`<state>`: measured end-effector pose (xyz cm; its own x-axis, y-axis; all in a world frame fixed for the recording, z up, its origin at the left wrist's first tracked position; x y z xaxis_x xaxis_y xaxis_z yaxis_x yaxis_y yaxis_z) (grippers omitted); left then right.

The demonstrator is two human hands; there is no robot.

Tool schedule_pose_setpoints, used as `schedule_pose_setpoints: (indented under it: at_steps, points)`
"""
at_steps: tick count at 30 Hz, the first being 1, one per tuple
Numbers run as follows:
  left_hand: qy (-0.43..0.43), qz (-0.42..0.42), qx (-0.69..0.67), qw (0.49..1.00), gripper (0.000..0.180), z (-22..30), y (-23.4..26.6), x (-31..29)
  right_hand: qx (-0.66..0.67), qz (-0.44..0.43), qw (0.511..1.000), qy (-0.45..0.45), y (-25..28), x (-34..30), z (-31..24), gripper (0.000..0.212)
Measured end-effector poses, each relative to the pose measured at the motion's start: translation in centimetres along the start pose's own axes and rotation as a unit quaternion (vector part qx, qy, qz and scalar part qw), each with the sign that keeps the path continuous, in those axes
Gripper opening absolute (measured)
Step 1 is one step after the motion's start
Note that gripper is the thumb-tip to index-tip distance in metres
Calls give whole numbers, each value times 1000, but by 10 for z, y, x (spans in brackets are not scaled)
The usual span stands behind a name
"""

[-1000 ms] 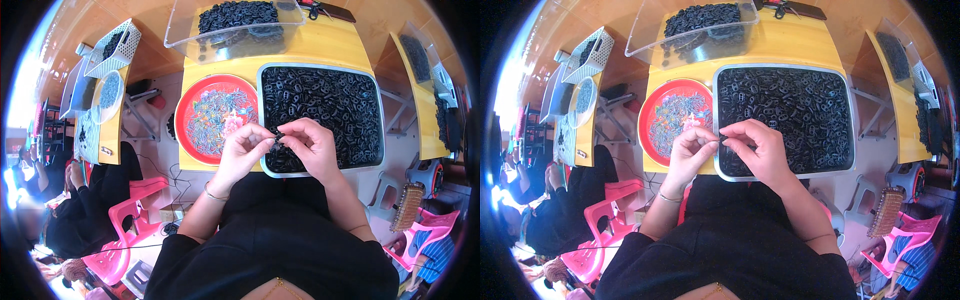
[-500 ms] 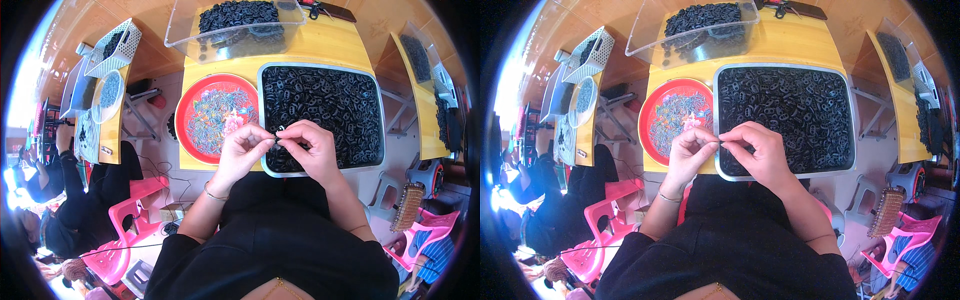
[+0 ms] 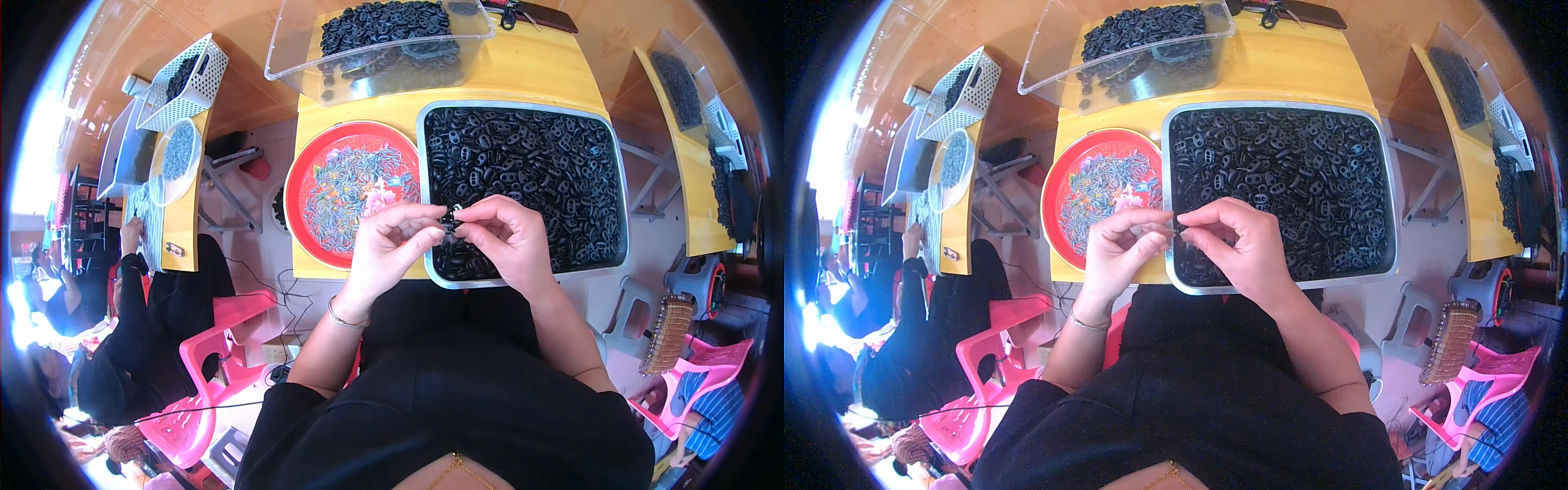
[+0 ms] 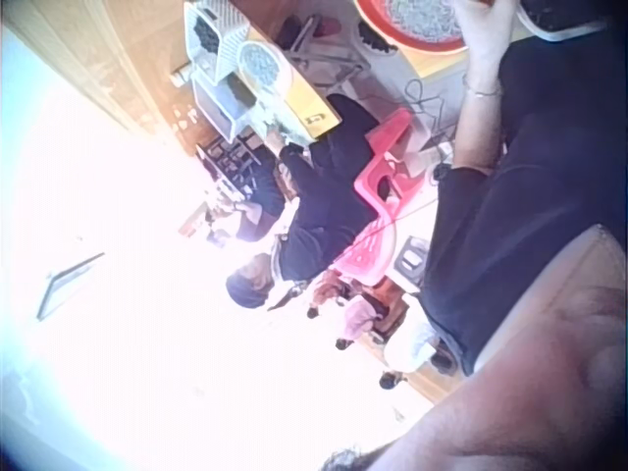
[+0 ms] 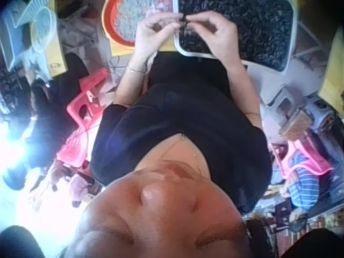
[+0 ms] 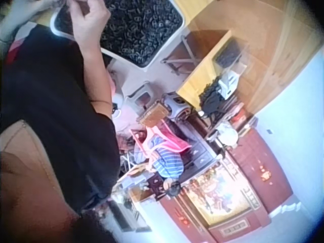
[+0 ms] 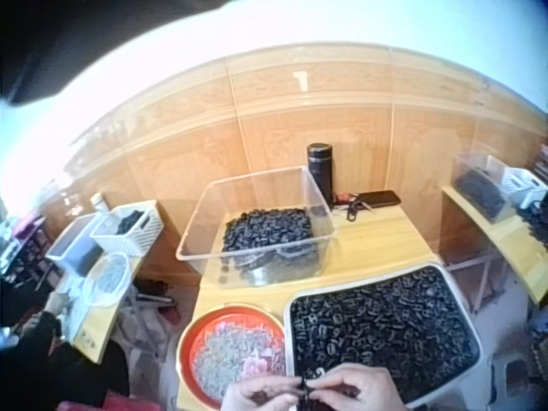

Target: The person sits at a yellow table and repeatedly picks small black plastic components from a large tray and colorful pins from a red plate. They insert the pins into the plastic components by hand and place the assembled units into a clear plastic container.

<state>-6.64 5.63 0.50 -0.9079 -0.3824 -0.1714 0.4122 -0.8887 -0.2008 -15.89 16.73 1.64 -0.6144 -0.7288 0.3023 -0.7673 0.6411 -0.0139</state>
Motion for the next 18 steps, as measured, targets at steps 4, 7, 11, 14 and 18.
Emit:
schedule_pose_setpoints:
  at_steps: [4,7,11,14,18]
  points:
    - [18,-11,19,1000,11,-8,3,0,-2,3,1000,6,1,0,-2,14]
    - [21,-11,19,1000,8,-9,1,-1,-13,-4,1000,18,-2,0,-5,15]
    - [35,-11,14,999,5,-8,-1,-1,-42,-8,998,40,-3,1,-9,15]
    - [36,-13,-3,999,3,-10,-1,-2,-57,-18,998,38,-5,2,-12,15]
    - [27,-5,-2,1000,4,-9,-1,-3,-33,-9,999,16,-4,0,-7,14]
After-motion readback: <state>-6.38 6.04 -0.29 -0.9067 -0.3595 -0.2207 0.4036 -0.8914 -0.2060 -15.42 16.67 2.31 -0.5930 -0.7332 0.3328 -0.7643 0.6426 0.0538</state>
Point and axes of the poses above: each hand's wrist, its own x-axis towards the middle knuckle, its own y-axis out of the back of the hand, z = x × y, the point moved 8 cm from there along x, towards the middle knuckle, and after that the axes turned 11 degrees about y, right-handed, at the moved point
